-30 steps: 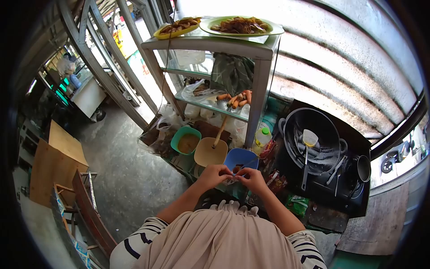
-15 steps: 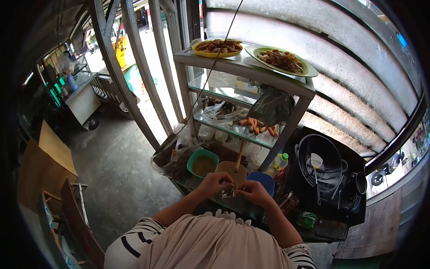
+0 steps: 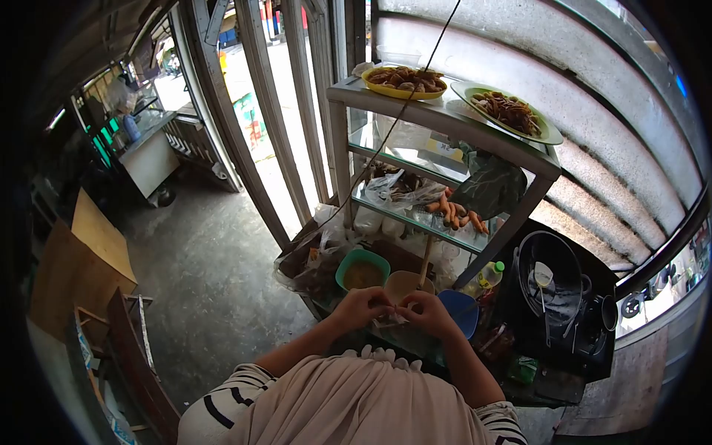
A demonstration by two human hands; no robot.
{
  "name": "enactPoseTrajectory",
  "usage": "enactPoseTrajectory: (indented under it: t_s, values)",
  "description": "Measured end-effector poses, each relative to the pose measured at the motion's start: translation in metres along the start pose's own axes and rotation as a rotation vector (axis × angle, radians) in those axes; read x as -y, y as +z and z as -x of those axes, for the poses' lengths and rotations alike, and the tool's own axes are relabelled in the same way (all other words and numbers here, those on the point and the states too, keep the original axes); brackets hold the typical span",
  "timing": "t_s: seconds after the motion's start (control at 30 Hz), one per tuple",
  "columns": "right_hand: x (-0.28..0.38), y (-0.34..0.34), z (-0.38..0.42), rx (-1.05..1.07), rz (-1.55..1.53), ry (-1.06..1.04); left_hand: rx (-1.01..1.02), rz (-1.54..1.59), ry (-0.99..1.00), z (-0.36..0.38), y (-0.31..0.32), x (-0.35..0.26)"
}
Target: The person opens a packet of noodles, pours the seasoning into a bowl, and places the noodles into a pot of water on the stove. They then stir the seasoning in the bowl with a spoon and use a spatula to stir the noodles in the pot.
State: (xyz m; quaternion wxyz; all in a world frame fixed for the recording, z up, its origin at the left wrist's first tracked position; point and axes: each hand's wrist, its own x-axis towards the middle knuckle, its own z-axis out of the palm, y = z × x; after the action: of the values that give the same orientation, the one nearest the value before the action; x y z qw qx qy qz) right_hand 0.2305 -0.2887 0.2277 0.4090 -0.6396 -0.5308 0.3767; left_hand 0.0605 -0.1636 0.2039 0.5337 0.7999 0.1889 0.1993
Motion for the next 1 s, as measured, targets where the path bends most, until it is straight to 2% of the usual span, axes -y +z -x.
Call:
enactPoseTrajectory:
  t_s: [0.07,0.17,0.3,0.37,0.5,0.53,0.57,0.63,0.7,0.77,0.8,0.83,0.9,0.97,1.0]
  values:
    - [0.005,-0.005,-0.005,-0.051,-0.077,0.102,-0.013,-0.006,-0.003,0.002,-0.003,0.0]
    - [-0.005,0.0,-0.011,0.018,0.037,0.021,-0.034,-0.015,-0.023,0.003,-0.01,-0.001]
    - [0.001,0.004,-0.016,0.055,0.013,0.065,-0.041,0.024,-0.041,0.006,-0.014,-0.002]
    - [-0.001,0.008,-0.016,0.021,-0.055,0.017,-0.006,0.038,-0.027,0.006,-0.016,-0.003]
    - [-0.004,0.019,-0.014,-0.025,-0.121,0.066,0.032,0.186,-0.053,0.007,-0.027,-0.007]
    - [-0.003,0.02,-0.014,-0.092,-0.161,0.065,0.035,0.186,-0.054,0.007,-0.029,-0.003]
    - [-0.003,0.021,-0.014,-0.159,-0.201,0.063,0.043,0.143,-0.031,0.007,-0.033,0.004]
    - [-0.006,0.023,-0.013,-0.146,-0.227,0.08,0.054,0.101,-0.01,0.008,-0.039,0.005]
    - [-0.006,0.026,-0.013,-0.13,-0.253,0.104,-0.012,-0.084,0.064,0.008,-0.044,0.003]
    - [0.001,0.028,-0.016,-0.211,-0.078,-0.03,-0.015,-0.077,0.079,0.009,-0.045,0.0]
    - [0.003,0.027,-0.017,-0.218,-0.084,-0.012,-0.021,-0.071,0.097,0.009,-0.044,0.0]
    - [0.004,0.025,-0.018,-0.228,-0.045,-0.005,-0.003,-0.061,0.085,0.008,-0.043,0.001]
    - [0.007,0.026,-0.017,-0.243,-0.015,0.026,-0.12,-0.004,-0.019,0.006,-0.041,0.005]
    - [0.015,0.028,-0.02,-0.261,-0.099,0.063,-0.079,0.024,-0.063,0.005,-0.042,0.01]
    - [0.016,0.028,-0.022,-0.315,-0.034,0.044,-0.033,0.131,-0.094,0.004,-0.041,0.014]
